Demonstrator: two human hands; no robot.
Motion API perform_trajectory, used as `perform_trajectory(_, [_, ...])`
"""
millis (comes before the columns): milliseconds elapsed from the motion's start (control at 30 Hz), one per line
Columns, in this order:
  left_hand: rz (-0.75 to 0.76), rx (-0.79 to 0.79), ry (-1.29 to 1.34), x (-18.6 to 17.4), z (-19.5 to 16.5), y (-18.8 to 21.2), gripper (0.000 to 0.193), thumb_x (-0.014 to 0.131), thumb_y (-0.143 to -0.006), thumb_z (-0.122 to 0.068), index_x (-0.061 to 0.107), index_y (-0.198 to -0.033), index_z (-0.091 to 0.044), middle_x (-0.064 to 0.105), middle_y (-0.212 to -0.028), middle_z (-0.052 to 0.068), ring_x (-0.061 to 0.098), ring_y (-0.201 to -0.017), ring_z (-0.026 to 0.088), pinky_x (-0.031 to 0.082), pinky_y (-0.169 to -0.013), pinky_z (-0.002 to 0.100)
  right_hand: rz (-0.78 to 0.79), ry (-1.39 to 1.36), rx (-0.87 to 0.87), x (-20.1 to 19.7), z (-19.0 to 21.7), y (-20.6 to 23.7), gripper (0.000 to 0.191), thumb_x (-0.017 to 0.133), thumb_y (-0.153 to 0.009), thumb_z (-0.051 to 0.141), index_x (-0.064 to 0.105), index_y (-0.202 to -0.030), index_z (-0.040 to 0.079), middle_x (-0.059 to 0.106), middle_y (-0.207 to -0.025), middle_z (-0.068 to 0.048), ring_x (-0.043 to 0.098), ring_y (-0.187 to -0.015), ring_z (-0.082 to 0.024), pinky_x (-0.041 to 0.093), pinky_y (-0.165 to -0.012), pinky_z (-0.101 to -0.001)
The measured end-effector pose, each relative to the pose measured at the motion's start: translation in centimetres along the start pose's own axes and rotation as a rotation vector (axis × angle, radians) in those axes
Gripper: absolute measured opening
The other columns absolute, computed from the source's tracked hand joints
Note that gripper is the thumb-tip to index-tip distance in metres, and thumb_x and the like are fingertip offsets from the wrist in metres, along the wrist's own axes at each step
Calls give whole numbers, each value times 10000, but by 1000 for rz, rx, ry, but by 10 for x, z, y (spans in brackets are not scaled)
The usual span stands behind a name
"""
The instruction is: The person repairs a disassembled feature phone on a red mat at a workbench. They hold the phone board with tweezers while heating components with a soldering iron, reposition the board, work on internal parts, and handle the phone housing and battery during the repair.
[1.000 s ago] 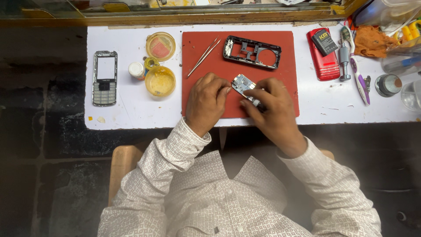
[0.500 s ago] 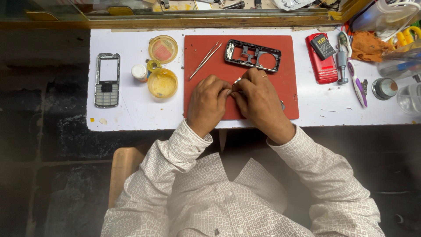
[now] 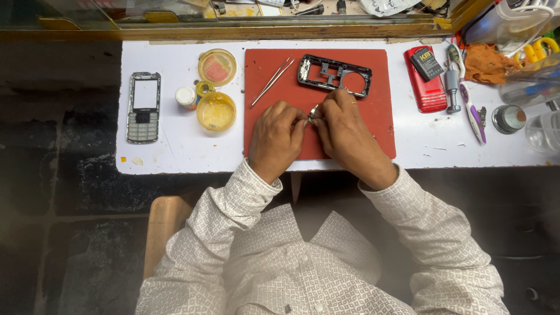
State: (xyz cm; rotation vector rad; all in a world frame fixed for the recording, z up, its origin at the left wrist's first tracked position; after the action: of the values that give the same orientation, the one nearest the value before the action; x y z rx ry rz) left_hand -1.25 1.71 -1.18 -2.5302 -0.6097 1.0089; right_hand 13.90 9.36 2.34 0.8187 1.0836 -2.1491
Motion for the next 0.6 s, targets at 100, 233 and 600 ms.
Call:
perform_trajectory(100, [-9, 9, -10, -1, -1, 0, 67, 701, -909, -91, 659, -928, -42, 626, -920, 100, 628, -891, 307, 498, -820, 432, -70, -93, 74, -10, -8, 7, 144, 673, -977, -21, 556, -1061, -27, 524, -1128, -180, 577, -1009, -314, 502, -869, -389])
perform_trajectory(233, [2, 5, -35, -1, -4, 1, 69, 701, -907, -91, 656, -922, -41, 619, -910, 95, 627, -880, 295, 500, -818, 426, -252, -137, 180, -46, -30, 28, 161, 714, -1003, -45, 587, -1084, 9, 560, -1204, -123, 606, -1055, -219, 529, -867, -315])
perform_trajectory(600, [-92, 40, -104, 1, -15, 11, 76, 718, -893, -91, 671, -937, -50, 619, -967, 103, 594, -908, 307, 476, -835, 440, -667, -168, 514, -152, -60, 142, 89, 639, -1075, -30, 603, -1152, -5, 585, -1251, -71, 577, -1075, -126, 507, -993, -249])
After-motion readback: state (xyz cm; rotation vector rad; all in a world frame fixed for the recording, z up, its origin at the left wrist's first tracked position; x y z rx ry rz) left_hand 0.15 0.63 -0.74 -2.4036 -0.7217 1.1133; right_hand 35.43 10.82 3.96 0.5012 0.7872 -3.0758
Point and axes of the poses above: each hand's wrist, its own y-axis away from the middle knuckle, its own x-axis out of the palm, z = x × y, the point moved 1 cm from there along -y, towards the middle knuckle
